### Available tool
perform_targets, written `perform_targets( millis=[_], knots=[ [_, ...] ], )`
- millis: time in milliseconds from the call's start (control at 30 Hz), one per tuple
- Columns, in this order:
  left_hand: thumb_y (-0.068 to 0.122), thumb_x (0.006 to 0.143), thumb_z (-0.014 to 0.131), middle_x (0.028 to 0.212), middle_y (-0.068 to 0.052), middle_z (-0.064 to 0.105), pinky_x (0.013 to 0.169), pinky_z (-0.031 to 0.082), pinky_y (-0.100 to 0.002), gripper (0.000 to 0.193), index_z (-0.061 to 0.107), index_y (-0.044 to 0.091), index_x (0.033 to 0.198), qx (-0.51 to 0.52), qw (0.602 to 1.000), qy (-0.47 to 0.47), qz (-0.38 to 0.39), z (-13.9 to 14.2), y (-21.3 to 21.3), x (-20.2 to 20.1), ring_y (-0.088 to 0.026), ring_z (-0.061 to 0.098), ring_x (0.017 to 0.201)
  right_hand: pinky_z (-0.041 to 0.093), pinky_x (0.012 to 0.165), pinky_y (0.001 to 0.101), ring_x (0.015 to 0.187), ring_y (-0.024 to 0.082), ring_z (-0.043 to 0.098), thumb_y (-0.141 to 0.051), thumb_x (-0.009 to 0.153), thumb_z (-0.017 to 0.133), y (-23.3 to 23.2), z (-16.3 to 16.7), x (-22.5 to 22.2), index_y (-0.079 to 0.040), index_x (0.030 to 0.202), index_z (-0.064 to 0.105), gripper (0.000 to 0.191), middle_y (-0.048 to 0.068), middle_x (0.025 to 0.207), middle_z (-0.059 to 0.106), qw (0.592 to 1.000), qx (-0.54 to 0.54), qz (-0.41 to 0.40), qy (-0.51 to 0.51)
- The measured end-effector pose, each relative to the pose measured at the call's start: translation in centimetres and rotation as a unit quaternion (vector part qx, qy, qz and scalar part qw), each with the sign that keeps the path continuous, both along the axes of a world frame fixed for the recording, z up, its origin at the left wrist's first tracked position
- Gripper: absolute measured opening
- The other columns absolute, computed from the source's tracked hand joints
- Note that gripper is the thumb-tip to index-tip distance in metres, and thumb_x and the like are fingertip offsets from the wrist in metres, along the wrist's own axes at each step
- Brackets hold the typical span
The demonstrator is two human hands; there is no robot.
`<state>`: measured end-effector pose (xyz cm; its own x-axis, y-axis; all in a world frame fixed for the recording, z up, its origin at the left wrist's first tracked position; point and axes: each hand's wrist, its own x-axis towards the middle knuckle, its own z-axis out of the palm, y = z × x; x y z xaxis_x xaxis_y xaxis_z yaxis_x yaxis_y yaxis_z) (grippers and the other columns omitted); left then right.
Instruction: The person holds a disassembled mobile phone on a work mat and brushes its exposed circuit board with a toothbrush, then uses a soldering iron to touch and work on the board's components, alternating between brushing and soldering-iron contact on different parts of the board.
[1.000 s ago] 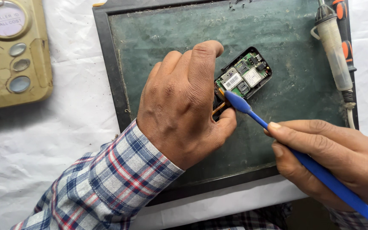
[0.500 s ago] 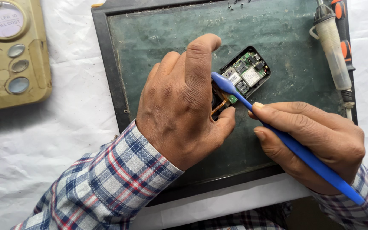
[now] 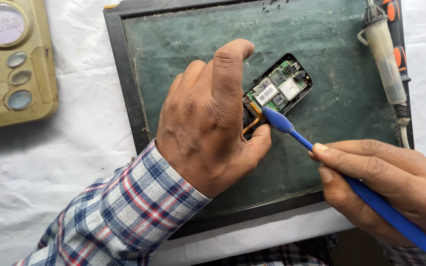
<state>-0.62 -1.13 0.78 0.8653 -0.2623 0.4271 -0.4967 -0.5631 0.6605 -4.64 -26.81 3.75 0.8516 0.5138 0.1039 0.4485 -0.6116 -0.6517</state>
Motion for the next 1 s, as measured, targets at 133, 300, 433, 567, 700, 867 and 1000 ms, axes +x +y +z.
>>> perform_targets(
  millis=[133, 300, 433, 567, 700, 867, 1000],
  knots=[
    [0.014, 0.070, 0.088, 0.096, -0.016, 0.061, 0.079, 0.048, -0.046, 0.084, 0.038, -0.003, 0.135, 0.001, 1.000, 0.012, -0.003, 0.0, 0.0, 0.0, -0.031, 0.059, 0.085, 0.063, 0.069, 0.0268, 0.081, 0.019, 0.078, -0.002, 0.087, 0.072, -0.2, -0.2, -0.5, 0.002, 0.112, 0.070, 0.025, 0.020, 0.101, 0.075, 0.999, 0.006, -0.028, -0.023],
    [0.014, 0.070, 0.087, 0.099, -0.017, 0.061, 0.080, 0.048, -0.046, 0.083, 0.038, -0.003, 0.135, 0.003, 1.000, 0.001, -0.003, 0.1, 0.0, 0.1, -0.032, 0.058, 0.086, 0.062, 0.071, 0.0281, 0.082, 0.020, 0.076, 0.000, 0.086, 0.071, 0.0, -0.2, -0.7, 0.003, 0.110, 0.069, 0.024, 0.020, 0.100, 0.073, 0.998, 0.000, -0.034, -0.054],
    [0.015, 0.071, 0.088, 0.098, -0.016, 0.061, 0.079, 0.048, -0.046, 0.082, 0.040, -0.003, 0.135, 0.009, 1.000, 0.009, 0.000, 0.1, 0.0, 0.1, -0.031, 0.059, 0.085, 0.062, 0.069, 0.0268, 0.079, 0.017, 0.076, 0.002, 0.087, 0.072, 0.3, -0.3, -1.2, 0.002, 0.109, 0.070, 0.022, 0.019, 0.099, 0.074, 0.997, 0.005, -0.065, -0.050],
    [0.016, 0.071, 0.089, 0.097, -0.016, 0.061, 0.079, 0.048, -0.046, 0.083, 0.040, -0.003, 0.135, 0.010, 1.000, 0.019, -0.008, 0.2, 0.1, 0.1, -0.031, 0.058, 0.085, 0.061, 0.068, 0.0260, 0.079, 0.018, 0.073, 0.002, 0.085, 0.073, 0.2, -0.5, -1.1, 0.002, 0.110, 0.070, 0.025, 0.018, 0.099, 0.074, 0.998, 0.012, -0.053, -0.043],
    [0.016, 0.070, 0.089, 0.098, -0.017, 0.061, 0.078, 0.048, -0.045, 0.084, 0.040, -0.004, 0.134, 0.010, 1.000, 0.010, -0.006, 0.2, 0.1, 0.1, -0.031, 0.059, 0.084, 0.060, 0.068, 0.0265, 0.078, 0.017, 0.075, 0.003, 0.082, 0.073, -0.2, -0.6, -0.9, 0.003, 0.109, 0.069, 0.027, 0.019, 0.097, 0.072, 0.998, -0.003, -0.046, -0.052],
    [0.018, 0.072, 0.090, 0.101, -0.017, 0.062, 0.080, 0.048, -0.046, 0.084, 0.039, -0.003, 0.135, 0.012, 1.000, 0.002, -0.009, 0.2, 0.3, 0.0, -0.031, 0.059, 0.087, 0.060, 0.065, 0.0224, 0.078, 0.015, 0.070, 0.004, 0.081, 0.075, -0.6, -1.0, -1.0, 0.004, 0.112, 0.069, 0.032, 0.017, 0.098, 0.073, 0.999, 0.022, -0.014, -0.044],
    [0.016, 0.070, 0.088, 0.101, -0.018, 0.061, 0.079, 0.048, -0.046, 0.083, 0.040, -0.004, 0.135, 0.010, 1.000, 0.006, -0.011, 0.3, 0.2, 0.0, -0.031, 0.059, 0.086, 0.056, 0.061, 0.0209, 0.071, 0.010, 0.069, 0.005, 0.080, 0.077, -1.0, -1.2, -1.2, 0.006, 0.119, 0.068, 0.041, 0.013, 0.096, 0.072, 0.998, 0.037, -0.047, 0.009]
  ],
)
